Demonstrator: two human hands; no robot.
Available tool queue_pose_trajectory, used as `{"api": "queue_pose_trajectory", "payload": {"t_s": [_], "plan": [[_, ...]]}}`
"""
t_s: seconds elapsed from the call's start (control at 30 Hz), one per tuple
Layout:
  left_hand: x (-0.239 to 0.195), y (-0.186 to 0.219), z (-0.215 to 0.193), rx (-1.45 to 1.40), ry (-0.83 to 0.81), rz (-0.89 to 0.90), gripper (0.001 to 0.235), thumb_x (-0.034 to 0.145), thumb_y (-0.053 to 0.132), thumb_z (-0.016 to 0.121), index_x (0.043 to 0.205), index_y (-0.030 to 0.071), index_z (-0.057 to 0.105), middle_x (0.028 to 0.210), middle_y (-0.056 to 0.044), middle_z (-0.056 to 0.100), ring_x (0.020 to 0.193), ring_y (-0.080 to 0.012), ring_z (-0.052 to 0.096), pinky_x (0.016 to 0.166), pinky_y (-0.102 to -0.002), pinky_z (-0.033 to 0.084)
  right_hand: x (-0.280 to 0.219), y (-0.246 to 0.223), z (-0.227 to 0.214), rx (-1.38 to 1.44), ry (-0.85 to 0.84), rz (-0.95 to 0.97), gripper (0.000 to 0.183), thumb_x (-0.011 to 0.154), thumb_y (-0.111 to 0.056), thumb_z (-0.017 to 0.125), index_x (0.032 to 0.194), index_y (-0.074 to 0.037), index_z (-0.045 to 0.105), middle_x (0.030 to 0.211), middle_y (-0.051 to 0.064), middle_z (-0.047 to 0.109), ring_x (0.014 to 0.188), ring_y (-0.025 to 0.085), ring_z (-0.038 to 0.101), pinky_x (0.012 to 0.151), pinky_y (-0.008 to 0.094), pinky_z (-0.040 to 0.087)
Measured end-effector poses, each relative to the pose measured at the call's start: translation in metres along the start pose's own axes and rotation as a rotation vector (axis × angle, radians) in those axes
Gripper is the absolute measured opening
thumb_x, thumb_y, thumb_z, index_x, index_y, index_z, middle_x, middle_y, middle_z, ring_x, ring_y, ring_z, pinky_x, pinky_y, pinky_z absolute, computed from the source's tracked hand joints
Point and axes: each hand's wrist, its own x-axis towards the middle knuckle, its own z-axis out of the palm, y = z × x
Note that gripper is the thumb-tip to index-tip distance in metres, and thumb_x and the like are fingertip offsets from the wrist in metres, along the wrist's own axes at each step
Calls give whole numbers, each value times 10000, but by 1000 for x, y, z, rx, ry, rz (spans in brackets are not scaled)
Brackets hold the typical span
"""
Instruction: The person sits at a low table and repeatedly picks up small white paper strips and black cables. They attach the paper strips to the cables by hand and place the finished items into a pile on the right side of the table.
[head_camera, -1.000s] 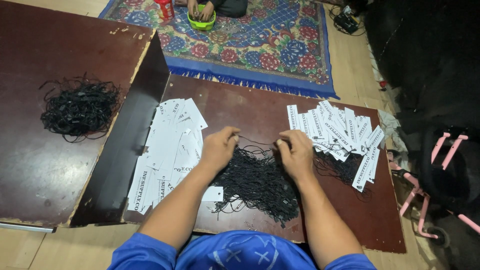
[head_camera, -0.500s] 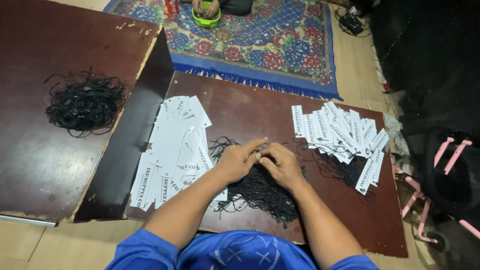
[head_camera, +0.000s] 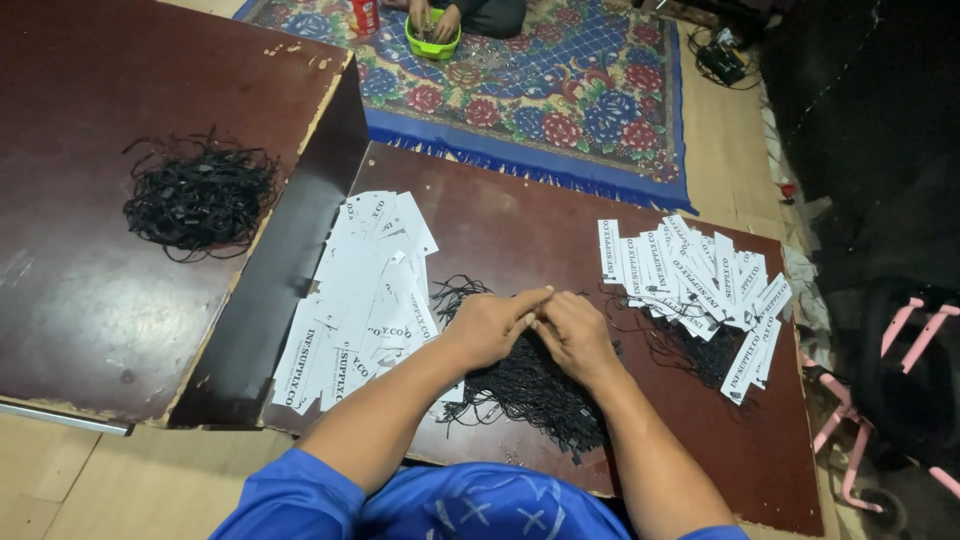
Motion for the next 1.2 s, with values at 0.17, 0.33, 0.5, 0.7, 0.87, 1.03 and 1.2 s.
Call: {"api": "queue_pose_trajectory", "payload": {"t_s": [0.17,0.33,0.5,0.7,0.87,1.03,1.2], "plan": [[2,-1,-1,-1,100,33,366,956,168,601,1315,210,654,828,-112,773,789,-321,742,739,-401,590,-2,0,1,59,8,47,88,947,-167,685,882,-109,675,728,76,635,733,315,656,677,393,524],[9,-23,-13,72,390,-27,261,931,175,641,1174,184,739,863,-45,769,802,-221,724,788,-321,553,-8,12,2,125,43,157,74,959,-146,679,916,-92,704,797,97,698,780,324,688,728,401,546],[9,-53,-29,273,652,-144,130,910,209,672,1008,167,746,749,-6,645,770,-236,656,754,-349,541,-3,4,-7,137,53,218,82,984,-126,653,935,-77,699,797,125,687,795,352,694,744,434,549],[2,-50,-73,493,706,-430,180,845,101,661,1021,103,699,872,-58,581,896,-306,610,746,-446,508,-8,8,-4,135,63,264,111,1005,-151,654,930,-89,706,806,106,704,812,342,704,752,430,552],[-10,-50,-99,646,562,-700,188,807,119,755,961,33,691,891,-140,591,911,-356,584,766,-504,436,-8,12,-4,114,59,273,120,1006,-172,663,924,-100,714,823,88,718,829,325,713,778,423,556],[-29,-33,-114,759,535,-718,281,745,168,843,917,15,681,884,-173,590,868,-360,566,714,-480,393,-8,7,-6,125,88,293,124,1000,-160,671,907,-100,727,817,88,723,813,327,711,764,427,555],[-45,-42,-109,743,418,-843,306,749,217,867,902,16,694,934,-168,600,934,-354,550,759,-486,381,-7,3,-5,143,106,292,120,992,-146,683,885,-103,717,815,81,728,820,328,713,758,425,557]]}}
